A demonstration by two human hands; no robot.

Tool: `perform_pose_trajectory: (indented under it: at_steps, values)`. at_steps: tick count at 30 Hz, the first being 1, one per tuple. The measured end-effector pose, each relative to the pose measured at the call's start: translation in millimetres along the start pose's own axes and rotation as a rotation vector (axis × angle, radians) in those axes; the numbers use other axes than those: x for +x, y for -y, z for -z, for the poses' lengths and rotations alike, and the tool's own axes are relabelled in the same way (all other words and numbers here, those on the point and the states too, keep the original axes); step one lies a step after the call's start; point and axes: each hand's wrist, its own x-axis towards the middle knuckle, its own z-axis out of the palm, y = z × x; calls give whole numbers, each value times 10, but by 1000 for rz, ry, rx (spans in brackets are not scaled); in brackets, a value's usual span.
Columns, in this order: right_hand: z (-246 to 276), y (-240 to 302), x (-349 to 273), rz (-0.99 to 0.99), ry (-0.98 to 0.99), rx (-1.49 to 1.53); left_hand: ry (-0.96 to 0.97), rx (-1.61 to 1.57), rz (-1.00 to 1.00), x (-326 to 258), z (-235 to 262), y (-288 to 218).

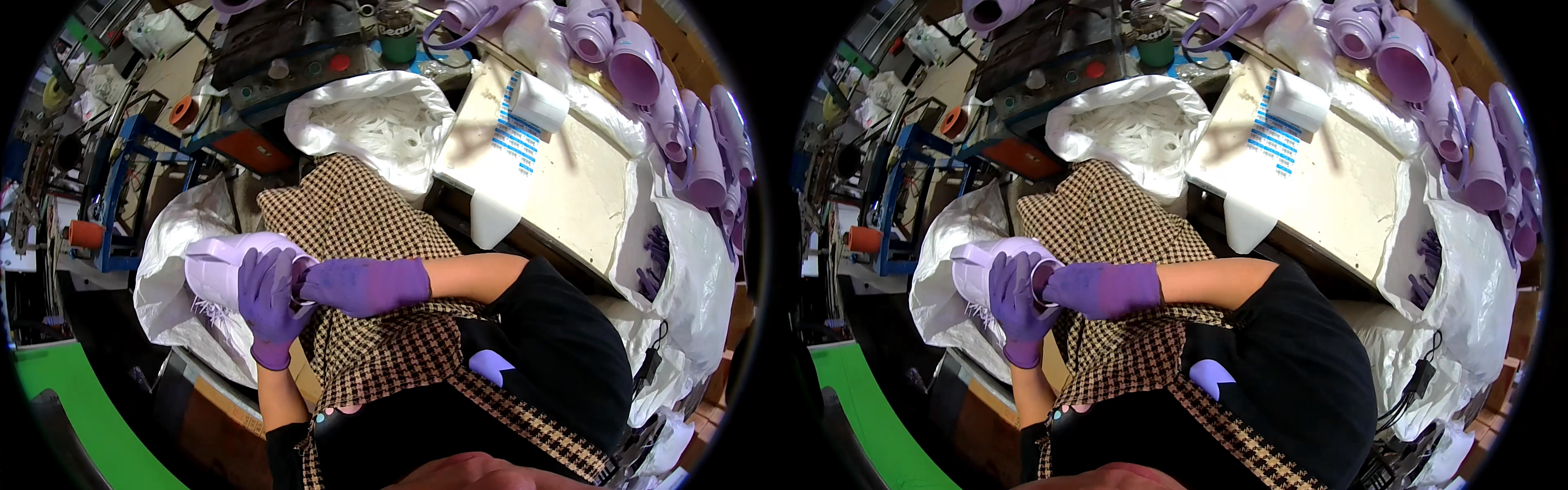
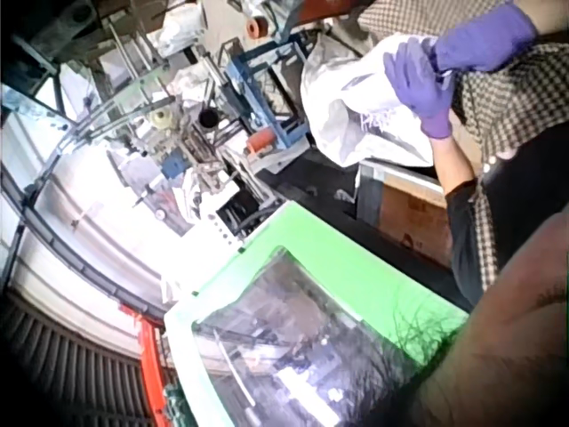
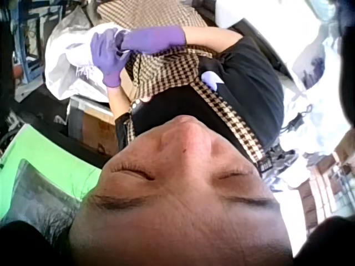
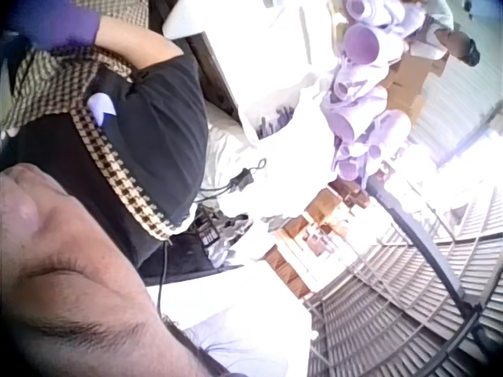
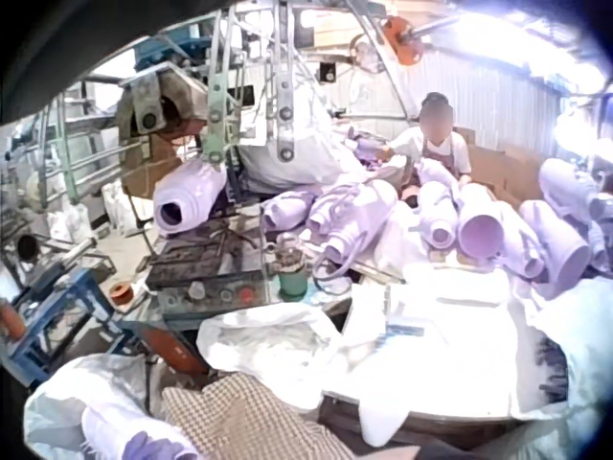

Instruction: The person assembles purple water bottles by attaching handles and screwing on lids. They pick up a bottle, attach a handle, and secure the lid, repeating this process for multiple units in a production setting.

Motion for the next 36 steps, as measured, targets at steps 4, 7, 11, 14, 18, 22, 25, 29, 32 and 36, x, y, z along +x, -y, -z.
perform_pose_trajectory:
  at_steps: [4, 7, 11, 14, 18, 22, 25, 29, 32, 36]
  values:
    - [-82, -36, 0, 91, -216, 57, -24, -41, 19, 61, 88, 18]
    - [335, -82, -478, 188, -487, 185, -170, -87, 242, -39, 205, 221]
    - [895, -758, -2000, -287, -1161, -366, -112, -32, 123, 165, 522, 114]
    - [1145, -704, -2936, -555, -1080, -709, -62, 110, -308, -38, 221, -57]
    - [918, -889, -3405, -759, -1174, -515, 239, 72, -595, -237, -71, -239]
    - [925, -706, -2965, -959, -1098, -741, 352, -12, -627, -502, -301, -248]
    - [972, -683, -2947, -1038, -1105, -776, 374, -103, -589, -429, -256, -282]
    - [992, -706, -2876, -992, -1089, -746, 304, -23, -632, -358, -261, -352]
    - [1008, -627, -2805, -893, -1032, -784, 263, -98, -558, -439, -282, -398]
    - [1128, -858, -2888, -999, -1055, -745, 287, -120, -546, -415, -286, -407]
